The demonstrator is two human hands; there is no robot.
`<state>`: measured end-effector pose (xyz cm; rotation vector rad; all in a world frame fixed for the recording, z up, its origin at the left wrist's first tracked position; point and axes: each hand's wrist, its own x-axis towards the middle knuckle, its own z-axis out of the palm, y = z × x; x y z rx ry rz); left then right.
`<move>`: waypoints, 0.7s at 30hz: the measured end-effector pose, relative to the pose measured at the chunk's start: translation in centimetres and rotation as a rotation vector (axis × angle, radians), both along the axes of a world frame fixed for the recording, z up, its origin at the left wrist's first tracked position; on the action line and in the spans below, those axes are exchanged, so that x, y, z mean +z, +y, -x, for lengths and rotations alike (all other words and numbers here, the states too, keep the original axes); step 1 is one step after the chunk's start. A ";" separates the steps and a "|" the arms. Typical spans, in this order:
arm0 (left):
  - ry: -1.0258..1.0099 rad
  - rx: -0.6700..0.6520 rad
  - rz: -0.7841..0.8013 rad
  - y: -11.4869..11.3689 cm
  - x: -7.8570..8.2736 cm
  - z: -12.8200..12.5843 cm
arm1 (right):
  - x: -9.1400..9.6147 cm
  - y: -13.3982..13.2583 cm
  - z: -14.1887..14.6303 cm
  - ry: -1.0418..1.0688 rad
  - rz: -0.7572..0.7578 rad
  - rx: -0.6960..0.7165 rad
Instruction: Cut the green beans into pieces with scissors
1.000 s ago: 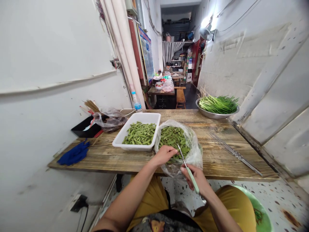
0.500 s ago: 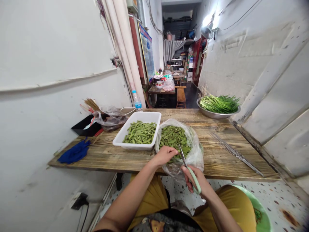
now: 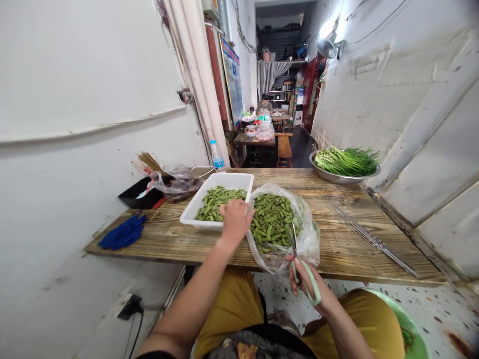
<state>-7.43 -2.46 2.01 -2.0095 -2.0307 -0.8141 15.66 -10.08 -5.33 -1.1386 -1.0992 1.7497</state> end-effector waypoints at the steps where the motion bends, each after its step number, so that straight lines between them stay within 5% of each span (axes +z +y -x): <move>1: 0.027 -0.087 0.070 -0.5 -0.6 -1.3 | 0.1 0.0 0.1 -0.008 0.003 0.001; 3: 0.084 -0.153 0.174 -1.4 -2.0 -3.7 | 0.3 -0.1 0.1 -0.037 0.001 0.005; 7: 0.126 -0.049 0.245 -1.5 -4.0 -6.0 | 0.1 -0.2 -0.1 -0.110 -0.002 0.019; 13: -0.015 -0.013 0.316 0.0 -3.8 -6.4 | -0.8 -0.3 0.2 -0.142 -0.021 0.063; 21: -0.438 -0.332 0.431 -0.7 -3.8 -6.4 | 0.3 0.2 0.2 -0.186 -0.047 0.061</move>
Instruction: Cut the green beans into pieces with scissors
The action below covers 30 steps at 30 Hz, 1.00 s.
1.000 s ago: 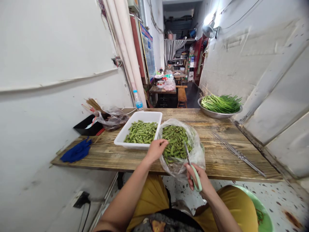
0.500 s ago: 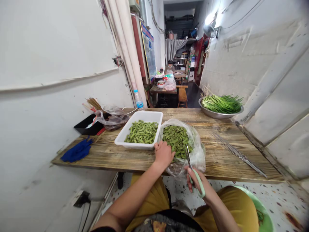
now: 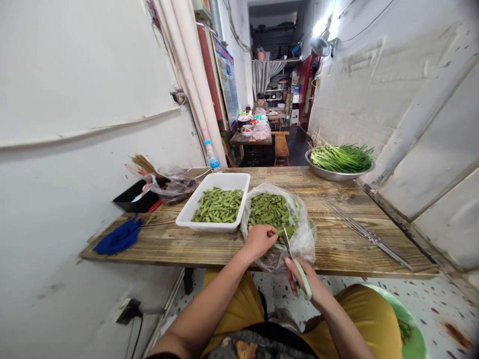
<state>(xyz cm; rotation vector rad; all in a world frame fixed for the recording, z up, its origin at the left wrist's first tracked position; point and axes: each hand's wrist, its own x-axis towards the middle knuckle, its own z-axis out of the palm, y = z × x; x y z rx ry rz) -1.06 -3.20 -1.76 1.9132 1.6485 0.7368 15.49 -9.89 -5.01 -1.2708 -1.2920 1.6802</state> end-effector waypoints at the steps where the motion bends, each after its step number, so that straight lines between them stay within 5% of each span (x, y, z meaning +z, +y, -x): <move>1: -0.039 -0.024 0.017 0.0 -0.1 0.0 | 0.1 0.1 -0.1 0.007 -0.009 0.001; 8: -0.284 -0.083 0.099 0.3 -0.4 0.5 | -0.7 0.8 -0.4 0.018 -0.010 -0.030; 16: -1.083 0.157 0.349 0.3 0.3 -0.2 | 0.1 0.2 -0.1 0.116 -0.011 -0.005; 23: -1.064 0.168 0.335 -0.2 0.9 -0.4 | 1.6 0.1 0.4 0.050 -0.048 0.000; 30: -1.033 0.150 0.336 -0.4 0.5 -0.4 | 0.5 0.6 0.2 0.012 -0.006 -0.026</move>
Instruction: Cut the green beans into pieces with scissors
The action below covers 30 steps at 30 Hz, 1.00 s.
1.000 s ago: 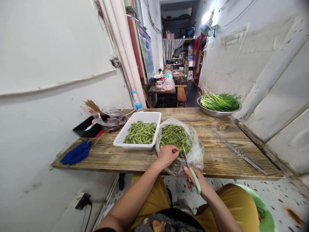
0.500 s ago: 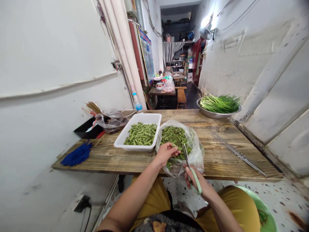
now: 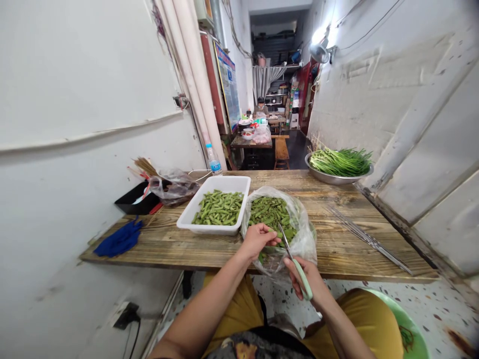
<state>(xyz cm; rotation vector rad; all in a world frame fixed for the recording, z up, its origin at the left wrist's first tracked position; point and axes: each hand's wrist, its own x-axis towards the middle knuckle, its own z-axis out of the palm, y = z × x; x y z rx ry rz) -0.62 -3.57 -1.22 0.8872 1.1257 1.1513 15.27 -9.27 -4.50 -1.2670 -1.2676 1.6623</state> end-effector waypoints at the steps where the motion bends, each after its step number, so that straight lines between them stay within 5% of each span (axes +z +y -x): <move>1: 0.034 0.027 -0.031 0.2 0.0 0.5 | -0.2 0.0 0.0 0.005 0.000 -0.016; 3: 0.198 0.185 -0.159 0.9 0.3 2.4 | -0.7 0.1 -0.1 0.044 -0.002 -0.040; 6: 0.698 0.565 -0.400 1.9 1.5 6.3 | -1.3 0.0 -0.3 0.088 -0.001 -0.040; 9: 1.191 0.663 -0.544 2.0 2.6 8.9 | -1.6 -0.3 -0.3 0.101 -0.001 -0.038; 12: 1.473 0.367 -0.626 1.3 2.4 8.3 | -1.6 -0.5 0.0 0.116 0.012 -0.059; 15: 1.574 -0.090 -0.635 0.9 1.1 6.3 | -1.4 -0.5 0.1 0.102 0.039 -0.072; 17: 1.608 -0.233 -0.599 0.8 0.1 5.3 | -1.3 -0.6 0.0 0.096 0.044 -0.078; 21: 1.575 -0.223 -0.562 1.2 -0.7 4.7 | -1.2 -0.8 0.1 0.080 0.038 -0.061; 25: 1.323 -0.122 -0.586 1.3 0.0 4.3 | -1.2 -0.9 0.4 0.030 0.021 0.009; 30: 1.078 -0.243 -0.548 1.2 0.3 3.0 | -1.5 -0.5 0.5 -0.013 -0.044 0.026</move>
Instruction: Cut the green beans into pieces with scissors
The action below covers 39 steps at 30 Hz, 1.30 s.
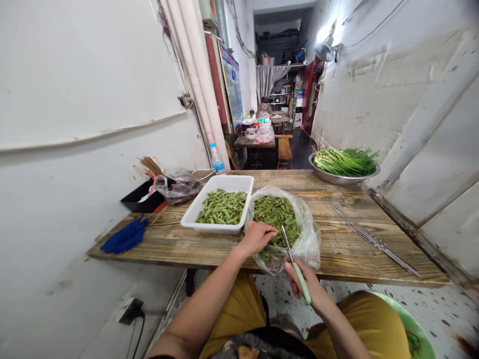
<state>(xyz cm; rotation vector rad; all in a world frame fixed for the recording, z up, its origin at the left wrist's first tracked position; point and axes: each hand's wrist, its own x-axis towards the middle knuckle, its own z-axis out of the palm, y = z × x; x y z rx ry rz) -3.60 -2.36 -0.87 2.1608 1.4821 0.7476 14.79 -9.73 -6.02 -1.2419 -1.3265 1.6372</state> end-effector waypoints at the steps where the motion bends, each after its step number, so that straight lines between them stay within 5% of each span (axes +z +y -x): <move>1: -0.036 -0.018 0.030 -0.1 -0.1 -0.2 | -0.1 0.1 -0.1 -0.004 -0.014 0.000; 9: -0.282 -0.102 0.194 -0.2 -0.5 -0.8 | -0.1 0.4 -0.5 -0.017 0.001 -0.002; 16: -0.935 0.217 0.419 0.3 -0.4 -1.2 | 0.5 0.2 -0.2 0.135 0.058 -0.054; 20: -1.165 0.223 0.529 0.2 -0.3 -1.5 | 1.4 -0.3 0.0 0.185 0.120 0.005; 35: -1.011 0.223 0.510 -1.1 -1.1 -3.0 | 1.9 -0.2 0.3 0.027 0.092 -0.020; 39: -0.886 0.282 0.298 -0.4 -0.7 -0.9 | 1.4 0.0 0.1 0.029 0.086 -0.055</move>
